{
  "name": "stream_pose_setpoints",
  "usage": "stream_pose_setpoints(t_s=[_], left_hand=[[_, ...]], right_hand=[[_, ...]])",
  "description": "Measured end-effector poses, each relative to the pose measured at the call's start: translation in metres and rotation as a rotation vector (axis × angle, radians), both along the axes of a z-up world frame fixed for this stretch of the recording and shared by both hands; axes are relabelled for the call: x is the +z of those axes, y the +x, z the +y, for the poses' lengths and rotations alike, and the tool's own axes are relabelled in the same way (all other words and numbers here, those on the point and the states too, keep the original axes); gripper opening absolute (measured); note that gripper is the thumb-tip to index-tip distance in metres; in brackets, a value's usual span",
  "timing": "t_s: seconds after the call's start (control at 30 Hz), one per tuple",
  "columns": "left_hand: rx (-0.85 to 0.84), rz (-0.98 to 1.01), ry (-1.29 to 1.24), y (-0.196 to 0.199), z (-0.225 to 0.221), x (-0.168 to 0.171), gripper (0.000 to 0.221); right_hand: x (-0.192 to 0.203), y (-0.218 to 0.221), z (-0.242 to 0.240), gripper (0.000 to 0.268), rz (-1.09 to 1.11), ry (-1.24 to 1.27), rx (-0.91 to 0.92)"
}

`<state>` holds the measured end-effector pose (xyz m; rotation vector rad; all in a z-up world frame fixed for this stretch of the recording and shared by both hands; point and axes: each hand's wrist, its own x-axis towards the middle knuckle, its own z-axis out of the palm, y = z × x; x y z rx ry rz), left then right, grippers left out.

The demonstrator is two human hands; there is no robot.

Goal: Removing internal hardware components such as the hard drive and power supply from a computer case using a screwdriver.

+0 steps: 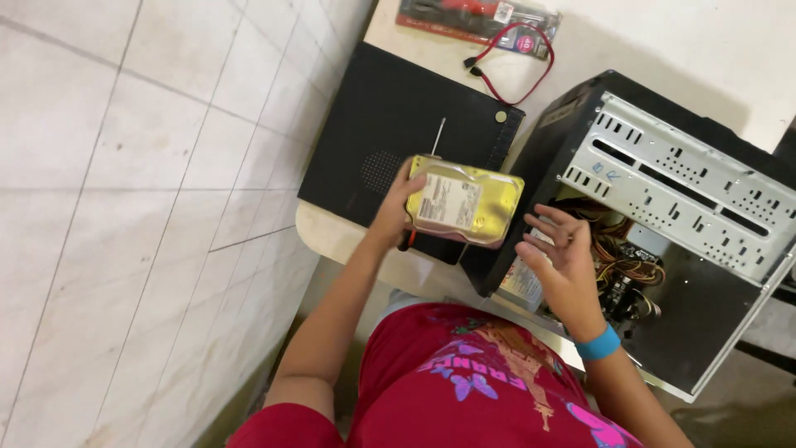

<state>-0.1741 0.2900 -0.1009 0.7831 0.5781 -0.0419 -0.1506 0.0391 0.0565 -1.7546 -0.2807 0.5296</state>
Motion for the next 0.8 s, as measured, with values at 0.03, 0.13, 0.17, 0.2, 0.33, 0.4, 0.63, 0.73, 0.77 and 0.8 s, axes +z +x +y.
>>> stream_pose_setpoints(t_s=[0.03, 0.13, 0.17, 0.2, 0.33, 0.4, 0.63, 0.73, 0.77, 0.8], left_hand=[[0.004, -0.005, -0.001, -0.006, -0.002, 0.021, 0.079], [0.089, 0.01, -0.13, -0.018, -0.012, 0.068, 0.087], [0.105, -0.008, -0.173, -0.02, -0.015, 0.075, 0.083], [0.122, -0.025, -0.217, -0.021, -0.019, 0.081, 0.079], [0.048, -0.101, -0.175, -0.019, -0.042, 0.114, 0.079], [-0.127, -0.218, 0.033, -0.017, -0.041, 0.094, 0.07], [-0.381, 0.13, 1.645, -0.013, -0.005, -0.039, 0.092], [-0.473, 0.287, 1.783, -0.027, -0.006, -0.073, 0.085], [-0.525, 0.299, 1.714, -0.03, -0.008, -0.074, 0.063], [-0.574, 0.31, 1.644, -0.033, -0.01, -0.076, 0.045]], right_hand=[[-0.003, -0.003, -0.002, 0.034, -0.005, -0.001, 0.004], [-0.017, -0.011, -0.012, 0.047, 0.06, 0.107, -0.06], [-0.024, -0.015, -0.014, 0.049, 0.137, 0.23, -0.1], [-0.03, -0.018, -0.017, 0.05, 0.214, 0.353, -0.141], [-0.076, -0.022, -0.036, 0.05, 0.164, 0.508, -0.253], [-0.067, -0.016, -0.04, 0.042, 0.101, 0.568, -0.362], [-0.018, -0.015, -0.051, 0.024, 0.112, 0.697, -0.411], [-0.03, -0.019, -0.079, 0.023, 0.013, 0.719, -0.435], [-0.039, -0.02, -0.09, 0.018, 0.009, 0.702, -0.518], [-0.049, -0.021, -0.101, 0.015, 0.006, 0.685, -0.599]])
